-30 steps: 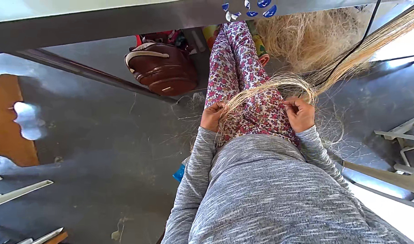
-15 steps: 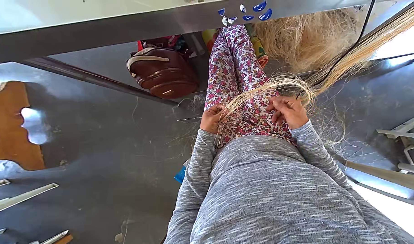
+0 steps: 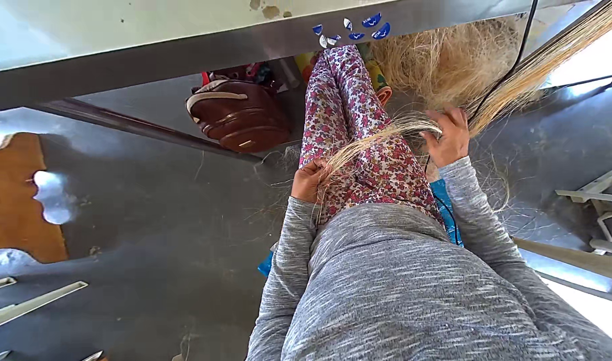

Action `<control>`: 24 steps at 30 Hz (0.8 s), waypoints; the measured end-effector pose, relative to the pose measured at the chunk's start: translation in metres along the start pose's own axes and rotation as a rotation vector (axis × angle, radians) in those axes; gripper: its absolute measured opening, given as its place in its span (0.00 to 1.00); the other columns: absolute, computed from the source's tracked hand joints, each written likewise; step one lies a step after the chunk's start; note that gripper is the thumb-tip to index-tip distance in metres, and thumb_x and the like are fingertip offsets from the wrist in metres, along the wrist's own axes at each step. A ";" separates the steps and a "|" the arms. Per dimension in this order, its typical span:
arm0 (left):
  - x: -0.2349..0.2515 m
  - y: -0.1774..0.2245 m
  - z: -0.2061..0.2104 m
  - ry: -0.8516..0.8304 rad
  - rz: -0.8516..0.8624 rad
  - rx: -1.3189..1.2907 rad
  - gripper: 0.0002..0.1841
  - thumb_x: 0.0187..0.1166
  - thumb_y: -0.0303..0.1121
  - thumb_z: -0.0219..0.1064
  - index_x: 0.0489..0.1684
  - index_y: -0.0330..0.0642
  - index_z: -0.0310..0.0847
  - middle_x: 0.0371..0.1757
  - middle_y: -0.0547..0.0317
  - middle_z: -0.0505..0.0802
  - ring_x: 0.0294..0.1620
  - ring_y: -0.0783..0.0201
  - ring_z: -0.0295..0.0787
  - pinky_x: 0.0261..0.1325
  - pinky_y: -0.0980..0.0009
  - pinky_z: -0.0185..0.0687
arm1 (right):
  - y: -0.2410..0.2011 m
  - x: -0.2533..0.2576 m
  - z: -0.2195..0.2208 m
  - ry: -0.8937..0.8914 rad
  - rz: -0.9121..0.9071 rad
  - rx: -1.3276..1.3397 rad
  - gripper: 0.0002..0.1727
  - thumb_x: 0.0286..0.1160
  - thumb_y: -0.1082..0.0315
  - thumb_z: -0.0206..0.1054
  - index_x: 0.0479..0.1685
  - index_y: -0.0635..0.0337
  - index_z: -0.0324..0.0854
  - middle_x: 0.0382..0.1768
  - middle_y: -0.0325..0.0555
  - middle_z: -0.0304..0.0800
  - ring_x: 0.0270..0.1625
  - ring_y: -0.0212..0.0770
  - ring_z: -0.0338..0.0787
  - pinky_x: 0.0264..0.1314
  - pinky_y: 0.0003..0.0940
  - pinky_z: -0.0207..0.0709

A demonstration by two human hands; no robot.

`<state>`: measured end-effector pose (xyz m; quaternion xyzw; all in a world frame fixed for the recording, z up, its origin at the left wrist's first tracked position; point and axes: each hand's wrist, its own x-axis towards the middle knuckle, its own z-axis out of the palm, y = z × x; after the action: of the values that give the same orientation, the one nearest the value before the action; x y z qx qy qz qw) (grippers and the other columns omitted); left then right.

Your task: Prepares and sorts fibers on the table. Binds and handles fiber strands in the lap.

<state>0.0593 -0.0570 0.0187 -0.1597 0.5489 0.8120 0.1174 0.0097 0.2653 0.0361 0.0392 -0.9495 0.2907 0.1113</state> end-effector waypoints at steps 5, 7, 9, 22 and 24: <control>0.002 -0.003 -0.005 -0.011 0.007 -0.009 0.15 0.78 0.14 0.55 0.30 0.46 0.81 0.26 0.71 0.92 0.27 0.81 0.87 0.34 0.82 0.85 | -0.008 0.019 0.020 -0.087 -0.146 0.101 0.24 0.62 0.69 0.80 0.63 0.59 0.90 0.75 0.73 0.77 0.81 0.74 0.73 0.83 0.62 0.67; 0.003 -0.004 -0.007 -0.017 0.005 -0.015 0.15 0.78 0.15 0.55 0.29 0.47 0.82 0.25 0.71 0.91 0.24 0.81 0.85 0.30 0.82 0.82 | -0.016 0.023 0.029 -0.167 -0.150 0.141 0.25 0.64 0.64 0.81 0.64 0.56 0.90 0.78 0.72 0.75 0.84 0.72 0.69 0.85 0.63 0.64; 0.003 -0.003 -0.008 -0.027 0.005 -0.023 0.15 0.79 0.16 0.55 0.29 0.47 0.81 0.25 0.71 0.91 0.24 0.81 0.85 0.30 0.82 0.82 | -0.020 0.023 0.039 -0.169 -0.183 0.189 0.21 0.65 0.63 0.81 0.59 0.56 0.93 0.75 0.72 0.78 0.83 0.73 0.71 0.84 0.64 0.64; -0.021 0.053 -0.014 -0.412 0.183 0.165 0.22 0.63 0.19 0.73 0.59 0.41 0.86 0.47 0.66 0.98 0.42 0.74 0.96 0.49 0.75 0.93 | -0.037 0.020 -0.030 -0.145 -0.173 0.529 0.08 0.76 0.73 0.69 0.40 0.71 0.90 0.38 0.48 0.96 0.42 0.28 0.94 0.56 0.26 0.87; -0.025 0.062 -0.013 -0.439 0.221 0.189 0.23 0.62 0.18 0.75 0.60 0.40 0.86 0.49 0.66 0.98 0.45 0.73 0.96 0.51 0.74 0.93 | -0.040 0.018 -0.037 -0.125 -0.124 0.566 0.08 0.77 0.74 0.67 0.40 0.72 0.88 0.34 0.43 0.95 0.36 0.23 0.91 0.50 0.22 0.87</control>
<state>0.0612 -0.0924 0.0770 0.0930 0.5977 0.7803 0.1587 0.0049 0.2526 0.0924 0.1445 -0.8316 0.5335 0.0547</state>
